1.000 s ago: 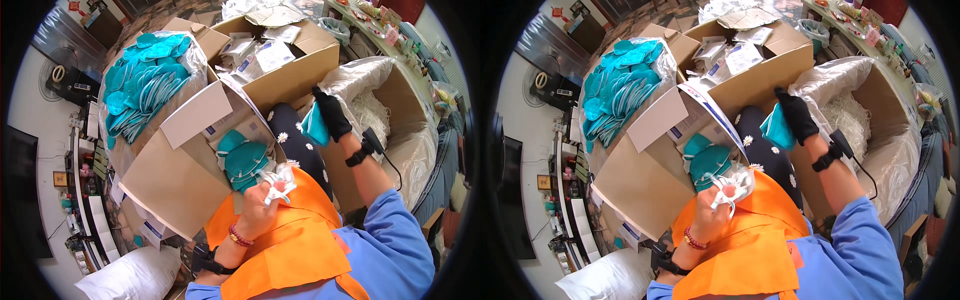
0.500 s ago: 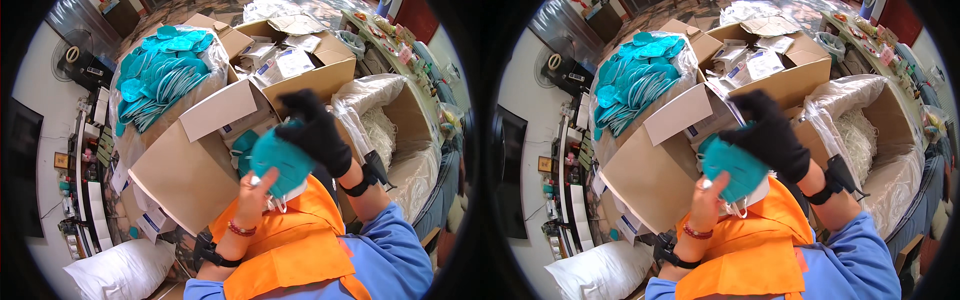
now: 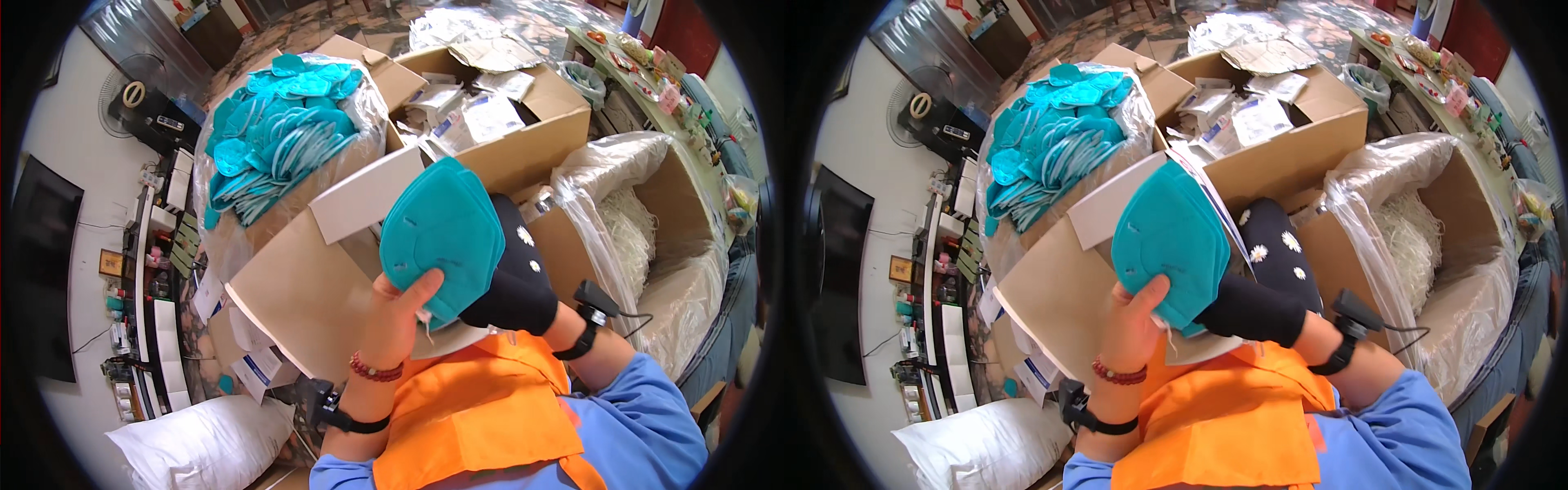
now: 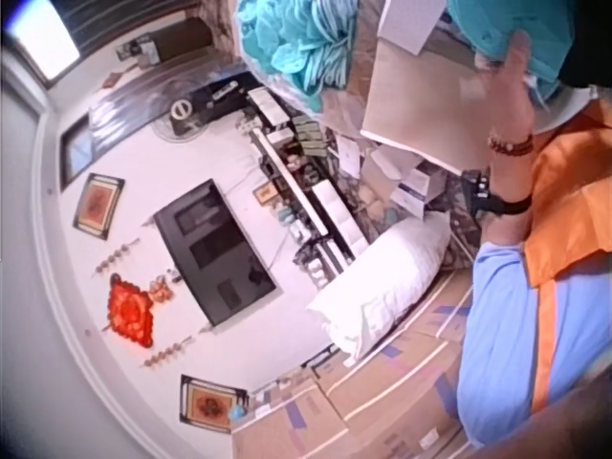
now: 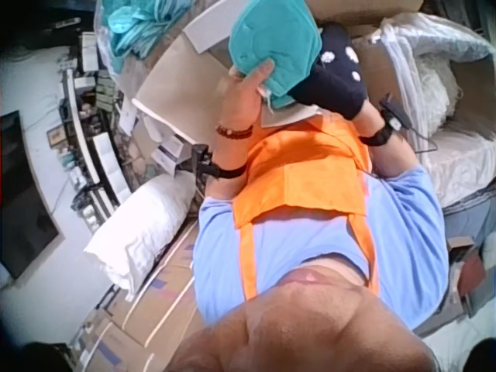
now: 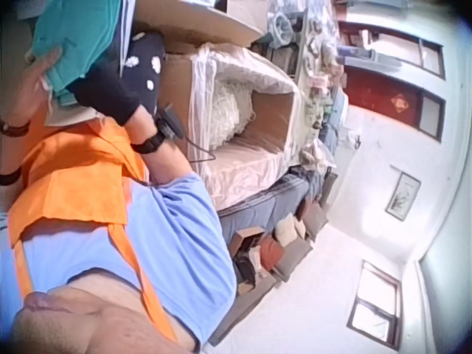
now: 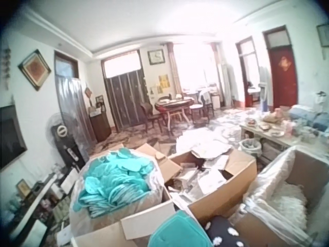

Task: The person is packing face masks into a shipping box.

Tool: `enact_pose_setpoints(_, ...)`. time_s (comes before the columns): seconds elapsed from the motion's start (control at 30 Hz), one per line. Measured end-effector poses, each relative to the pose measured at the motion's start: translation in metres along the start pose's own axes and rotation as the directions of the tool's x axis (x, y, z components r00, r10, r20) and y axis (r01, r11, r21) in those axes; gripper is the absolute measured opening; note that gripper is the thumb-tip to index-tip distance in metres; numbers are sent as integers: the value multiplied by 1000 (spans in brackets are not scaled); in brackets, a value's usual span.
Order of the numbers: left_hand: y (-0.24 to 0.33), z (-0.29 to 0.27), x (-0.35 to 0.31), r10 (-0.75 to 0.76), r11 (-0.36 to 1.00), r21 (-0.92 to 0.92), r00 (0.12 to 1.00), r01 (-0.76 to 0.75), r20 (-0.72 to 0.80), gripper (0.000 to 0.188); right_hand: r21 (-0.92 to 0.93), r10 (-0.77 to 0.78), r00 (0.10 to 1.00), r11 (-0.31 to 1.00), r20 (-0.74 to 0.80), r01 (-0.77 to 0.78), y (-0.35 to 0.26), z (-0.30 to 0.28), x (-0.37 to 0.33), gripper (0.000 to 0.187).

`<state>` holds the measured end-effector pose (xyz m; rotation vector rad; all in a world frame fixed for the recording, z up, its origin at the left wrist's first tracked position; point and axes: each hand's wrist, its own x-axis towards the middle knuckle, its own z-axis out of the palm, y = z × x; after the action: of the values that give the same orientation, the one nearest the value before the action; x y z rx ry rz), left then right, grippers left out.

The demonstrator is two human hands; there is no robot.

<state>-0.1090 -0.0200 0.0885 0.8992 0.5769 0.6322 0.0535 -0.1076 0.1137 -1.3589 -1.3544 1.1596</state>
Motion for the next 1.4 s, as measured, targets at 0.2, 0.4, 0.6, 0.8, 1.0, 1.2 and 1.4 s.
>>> enact_pose_setpoints(0.2, 83, -19, 14, 146, 915, 390, 986, -105, -78, 31, 12, -32, 999, 999, 11, 32, 4, -78, -51, 26)
enact_pose_setpoints(0.4, 134, -50, 64, 91, 824, 567, 990, -14, -108, 34, -75, 380, 899, 912, -219, -403, 26, -159, -104, 20)
enact_pose_setpoints(0.6, 154, -106, 143, 355, 852, 506, 861, -137, -365, 32, 141, 399, 408, 834, -821, -533, 176, -289, -215, 14)
enact_pose_setpoints(0.8, 159, -170, 186, 765, 177, 982, 617, 71, -182, 34, -156, 126, 184, 205, -975, -966, 254, -298, -288, 76)
enact_pose_setpoints(1.0, 173, -158, 205, 822, -323, 895, 560, 308, 104, 32, -124, 210, 180, 255, -961, -959, 237, -241, -292, 70)
enact_pose_setpoints(1.2, 162, -183, 240, 660, -488, 815, 743, 310, 113, 28, -115, 152, 176, 341, -973, -933, 225, -230, -275, 54)
enact_pose_setpoints(1.4, 152, -214, 270, 333, -532, 785, 931, 316, -149, 41, -271, 28, 325, 487, -945, -830, 194, -211, -228, 49)
